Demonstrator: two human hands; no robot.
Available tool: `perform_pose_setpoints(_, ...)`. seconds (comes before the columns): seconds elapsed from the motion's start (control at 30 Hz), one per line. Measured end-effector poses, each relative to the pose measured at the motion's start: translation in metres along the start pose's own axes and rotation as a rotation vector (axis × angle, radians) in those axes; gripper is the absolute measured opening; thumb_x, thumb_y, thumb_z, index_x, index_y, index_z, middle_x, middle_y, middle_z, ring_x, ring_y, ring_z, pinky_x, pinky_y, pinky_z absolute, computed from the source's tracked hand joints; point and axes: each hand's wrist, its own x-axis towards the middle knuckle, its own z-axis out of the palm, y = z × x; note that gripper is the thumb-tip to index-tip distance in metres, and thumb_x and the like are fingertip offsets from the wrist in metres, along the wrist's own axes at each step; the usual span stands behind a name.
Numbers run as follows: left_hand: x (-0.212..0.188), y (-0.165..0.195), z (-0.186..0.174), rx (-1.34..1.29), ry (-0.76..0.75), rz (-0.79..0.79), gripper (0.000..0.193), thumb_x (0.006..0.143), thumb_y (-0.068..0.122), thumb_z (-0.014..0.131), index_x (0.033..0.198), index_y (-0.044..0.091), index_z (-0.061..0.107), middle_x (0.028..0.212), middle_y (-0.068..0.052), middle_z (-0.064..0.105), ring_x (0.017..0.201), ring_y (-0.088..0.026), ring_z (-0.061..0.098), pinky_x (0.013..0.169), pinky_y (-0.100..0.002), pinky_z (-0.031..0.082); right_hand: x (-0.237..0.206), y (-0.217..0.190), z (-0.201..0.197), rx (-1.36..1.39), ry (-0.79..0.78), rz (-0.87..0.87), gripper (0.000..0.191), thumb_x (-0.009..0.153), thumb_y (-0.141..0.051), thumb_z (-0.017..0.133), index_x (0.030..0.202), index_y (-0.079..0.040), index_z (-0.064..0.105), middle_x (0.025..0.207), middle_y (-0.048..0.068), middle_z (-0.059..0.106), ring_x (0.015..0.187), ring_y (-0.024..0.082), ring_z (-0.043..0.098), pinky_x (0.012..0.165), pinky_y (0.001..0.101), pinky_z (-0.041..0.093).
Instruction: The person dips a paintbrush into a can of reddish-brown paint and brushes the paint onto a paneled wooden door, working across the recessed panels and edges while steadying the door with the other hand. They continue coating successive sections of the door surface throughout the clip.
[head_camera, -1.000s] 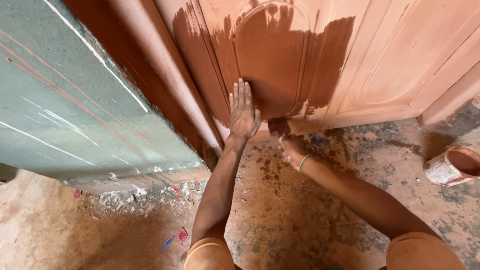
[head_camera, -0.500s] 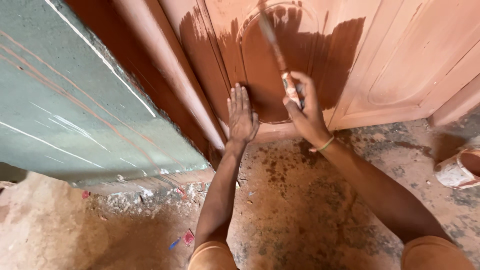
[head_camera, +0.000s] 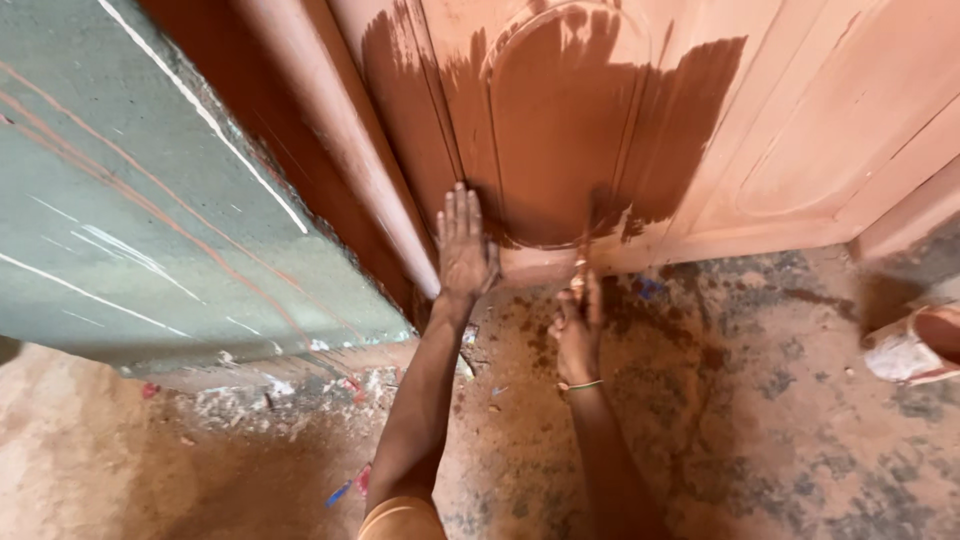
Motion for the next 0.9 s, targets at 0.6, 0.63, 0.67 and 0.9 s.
perform_pose_setpoints(0.6,0.009,-0.009,0.016,-0.014,0.115,-0.007,0.074,0.096,0.023,0.037,0.159,0.001,0.005,0.167,-0.016,-0.002,0.155,-0.032,-0.001,0.126,-0.048,0.000,0.000,0.042,0.025,-0.048,-0.275,0.351,0.059,0.098,-0.012,0.051,0.154,-0.023,0.037,0.106,0.007,0.065,0.050,0.002,0.044,0.038,0.0139,0.041)
perform_pose_setpoints(0.63,0.010,-0.011,0.017,-0.009,0.094,-0.024,0.074,0.095,0.022,0.037,0.159,0.001,0.005,0.167,-0.016,-0.002,0.155,-0.032,-0.001,0.126,-0.048,0.000,0.000,0.043,0.025,-0.064,-0.341,0.362,0.058,0.098,-0.013,0.051,0.154,-0.021,0.039,0.105,0.008,0.065,0.049,0.001,0.043,0.037,0.0134,0.040)
perform_pose_setpoints(0.67,0.010,-0.012,0.017,-0.005,0.072,-0.043,0.074,0.094,0.021,0.036,0.159,0.001,0.005,0.167,-0.016,-0.002,0.155,-0.032,-0.002,0.126,-0.048,0.000,0.001,0.042,0.025,-0.082,-0.406,0.375,0.057,0.098,-0.014,0.051,0.154,-0.020,0.041,0.104,0.009,0.065,0.049,0.001,0.042,0.037,0.0130,0.039)
perform_pose_setpoints(0.9,0.006,-0.009,0.003,-0.026,0.057,-0.055,0.077,0.091,0.020,0.039,0.158,0.001,0.006,0.167,-0.016,-0.001,0.155,-0.032,-0.001,0.126,-0.047,-0.001,0.035,0.015,-0.005,0.096,0.069,0.135,0.059,0.096,-0.006,0.057,0.151,-0.019,0.041,0.102,0.004,0.065,0.055,0.003,0.051,0.038,0.0152,0.041)
